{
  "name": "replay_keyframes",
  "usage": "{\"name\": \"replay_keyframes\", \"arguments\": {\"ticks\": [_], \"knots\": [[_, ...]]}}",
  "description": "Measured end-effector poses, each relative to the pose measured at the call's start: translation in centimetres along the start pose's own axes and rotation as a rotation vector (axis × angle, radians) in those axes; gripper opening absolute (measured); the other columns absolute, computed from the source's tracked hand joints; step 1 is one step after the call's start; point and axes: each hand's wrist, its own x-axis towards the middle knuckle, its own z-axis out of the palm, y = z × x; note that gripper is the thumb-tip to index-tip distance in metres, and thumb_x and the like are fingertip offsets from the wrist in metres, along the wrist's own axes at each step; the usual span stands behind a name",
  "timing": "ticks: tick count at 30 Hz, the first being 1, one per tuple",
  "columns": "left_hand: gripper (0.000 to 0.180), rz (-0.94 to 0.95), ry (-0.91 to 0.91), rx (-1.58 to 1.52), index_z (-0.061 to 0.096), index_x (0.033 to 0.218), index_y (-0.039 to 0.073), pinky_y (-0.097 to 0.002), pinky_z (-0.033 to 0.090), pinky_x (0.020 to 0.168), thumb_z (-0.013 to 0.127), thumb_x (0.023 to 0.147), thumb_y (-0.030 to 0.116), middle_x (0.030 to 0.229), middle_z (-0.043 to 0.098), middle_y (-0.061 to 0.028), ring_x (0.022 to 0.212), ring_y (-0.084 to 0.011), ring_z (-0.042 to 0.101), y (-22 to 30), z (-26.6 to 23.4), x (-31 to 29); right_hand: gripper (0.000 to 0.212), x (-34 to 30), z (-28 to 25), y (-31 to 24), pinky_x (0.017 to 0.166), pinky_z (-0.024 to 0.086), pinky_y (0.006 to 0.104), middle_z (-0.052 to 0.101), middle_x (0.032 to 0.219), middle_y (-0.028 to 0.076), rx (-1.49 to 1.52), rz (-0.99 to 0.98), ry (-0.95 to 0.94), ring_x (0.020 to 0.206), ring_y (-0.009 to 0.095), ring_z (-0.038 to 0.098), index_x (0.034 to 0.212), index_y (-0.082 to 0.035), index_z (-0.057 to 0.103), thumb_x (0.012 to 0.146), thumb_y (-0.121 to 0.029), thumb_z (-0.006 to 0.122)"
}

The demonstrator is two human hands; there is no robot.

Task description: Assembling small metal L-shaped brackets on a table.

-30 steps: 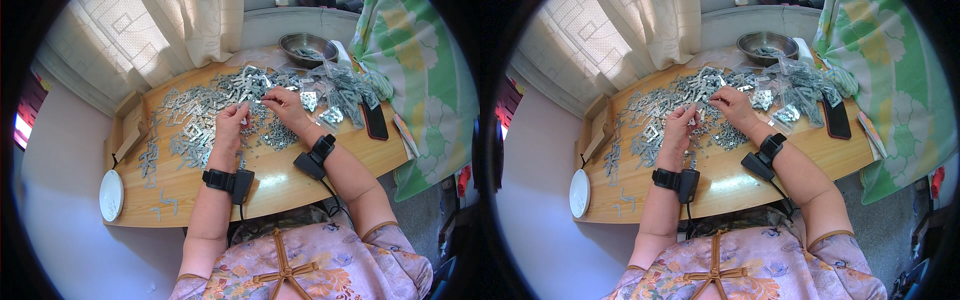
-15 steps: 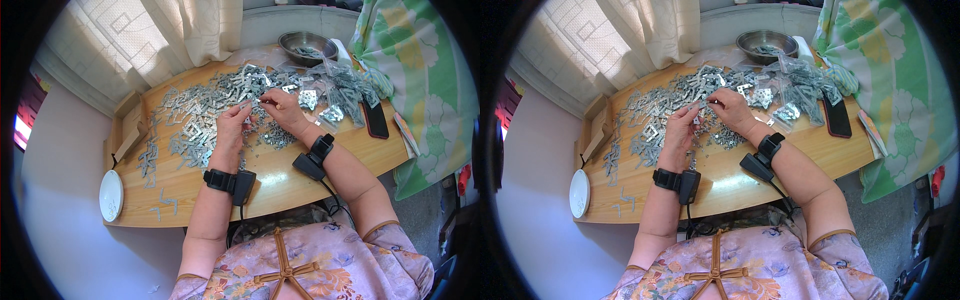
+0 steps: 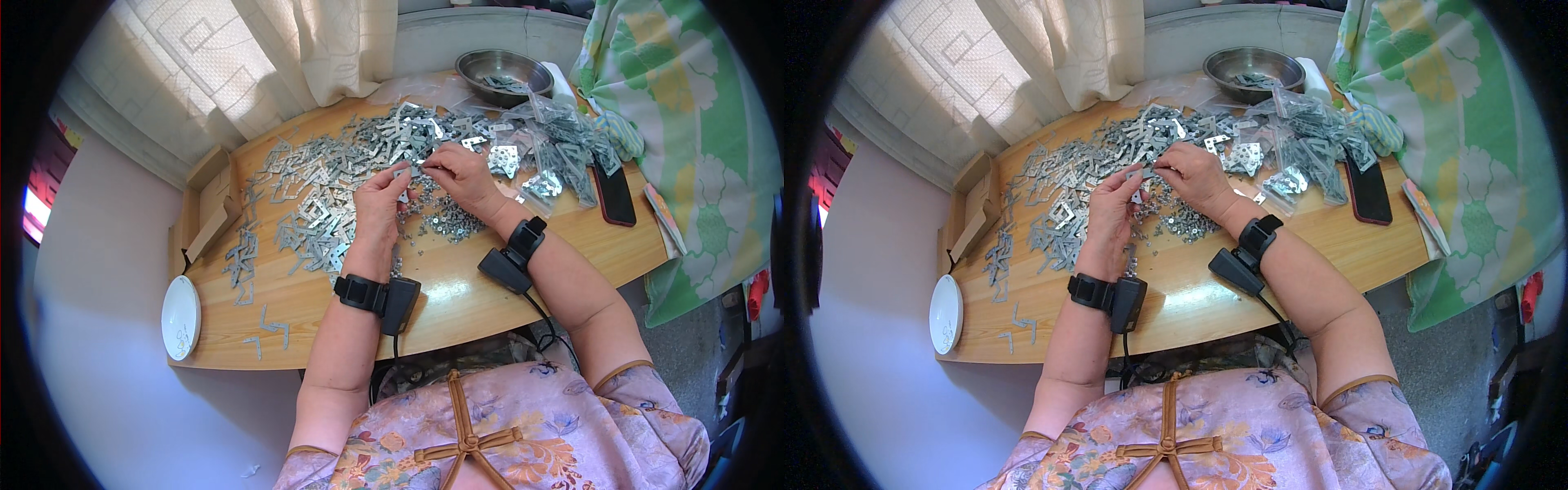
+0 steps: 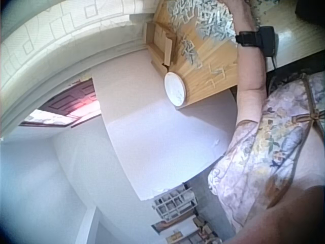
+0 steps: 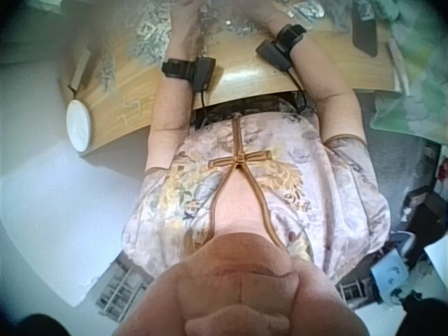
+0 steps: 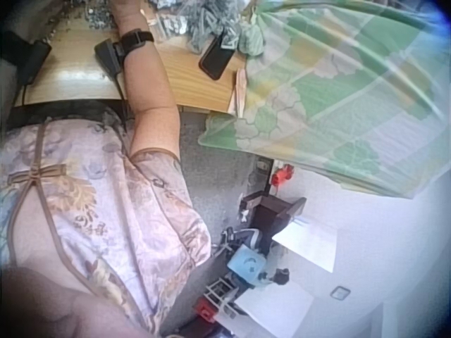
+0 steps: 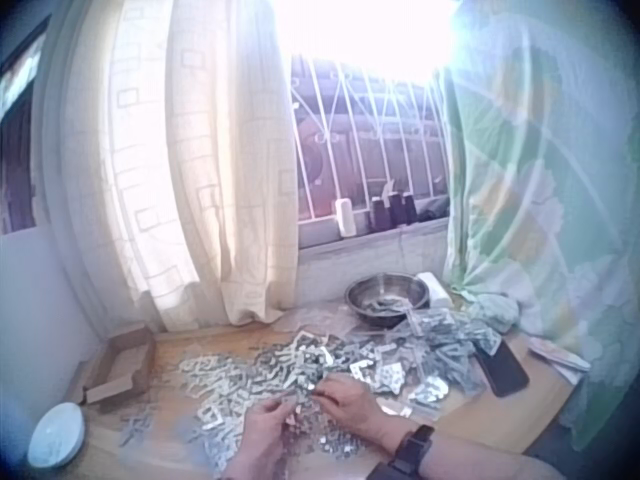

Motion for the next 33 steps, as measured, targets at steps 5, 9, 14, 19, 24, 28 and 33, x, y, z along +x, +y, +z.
{"name": "replay_keyframes", "arguments": {"ticks": [5, 9, 14, 19, 24, 28, 33], "knots": [[0.024, -0.001, -0.004, -0.005, 0.062, 0.103, 0.003, -0.0154, 0.036, 0.045, 0.061, 0.082, 0.016, 0.079, 0.063, -0.0014, 0.059, -0.0066, 0.057, 0.3, 0.2, -0.2, 0.007, 0.0, -0.1, -0.2, 0.061, 0.046, 0.0333, 0.057, 0.074, 0.01, 0.024, -0.014, 0.008, 0.069, 0.027, 0.057, 0.077, -0.002, 0.06, 0.071, -0.002, 0.06], [0.025, -0.01, -0.019, -0.024, 0.061, 0.104, 0.002, -0.0145, 0.039, 0.045, 0.061, 0.083, 0.015, 0.086, 0.064, -0.0058, 0.061, -0.0076, 0.057, 0.5, -0.1, -0.1, 0.008, 0.1, -0.2, -0.4, 0.061, 0.046, 0.0339, 0.056, 0.073, 0.011, 0.042, 0.009, -0.007, 0.069, 0.028, 0.056, 0.078, -0.001, 0.058, 0.07, -0.001, 0.059], [0.025, 0.006, -0.018, -0.017, 0.061, 0.104, 0.002, -0.0147, 0.039, 0.045, 0.061, 0.083, 0.016, 0.086, 0.064, -0.0055, 0.061, -0.0075, 0.057, 0.7, 0.1, -0.3, 0.009, 0.1, 0.1, 0.0, 0.061, 0.046, 0.0343, 0.056, 0.074, 0.012, 0.054, -0.02, 0.015, 0.07, 0.028, 0.056, 0.078, -0.001, 0.057, 0.069, 0.0, 0.059], [0.026, 0.002, -0.014, -0.007, 0.061, 0.104, 0.002, -0.0151, 0.04, 0.046, 0.061, 0.083, 0.016, 0.087, 0.064, -0.0056, 0.062, -0.0073, 0.057, 0.9, 0.1, -0.5, 0.009, 0.1, 0.1, -0.3, 0.063, 0.046, 0.0339, 0.056, 0.077, 0.011, 0.062, -0.046, 0.036, 0.071, 0.028, 0.056, 0.079, -0.001, 0.058, 0.07, 0.0, 0.059], [0.025, 0.015, -0.008, -0.001, 0.061, 0.103, 0.001, -0.0158, 0.039, 0.047, 0.06, 0.084, 0.017, 0.085, 0.065, -0.0046, 0.06, -0.0066, 0.056, 1.1, 0.5, -0.7, 0.009, 0.1, 0.0, -0.3, 0.063, 0.047, 0.0324, 0.056, 0.078, 0.009, -0.001, -0.094, 0.039, 0.073, 0.026, 0.057, 0.079, -0.003, 0.061, 0.07, -0.001, 0.061], [0.025, 0.018, -0.004, -0.003, 0.061, 0.104, 0.001, -0.0158, 0.039, 0.047, 0.06, 0.084, 0.017, 0.085, 0.065, -0.0047, 0.06, -0.0064, 0.056, 1.0, 0.5, -0.7, 0.009, 0.0, 0.2, -0.2, 0.062, 0.047, 0.0319, 0.056, 0.079, 0.008, -0.016, -0.083, 0.04, 0.074, 0.025, 0.057, 0.079, -0.003, 0.061, 0.07, -0.002, 0.062], [0.024, 0.025, -0.011, 0.023, 0.062, 0.103, 0.001, -0.0157, 0.039, 0.047, 0.06, 0.084, 0.016, 0.084, 0.065, -0.0038, 0.06, -0.0064, 0.057, 1.0, 0.6, -0.7, 0.007, 0.0, 0.2, -0.2, 0.062, 0.047, 0.0312, 0.056, 0.079, 0.007, -0.042, -0.077, 0.062, 0.074, 0.024, 0.057, 0.076, -0.004, 0.062, 0.069, -0.004, 0.063]]}}
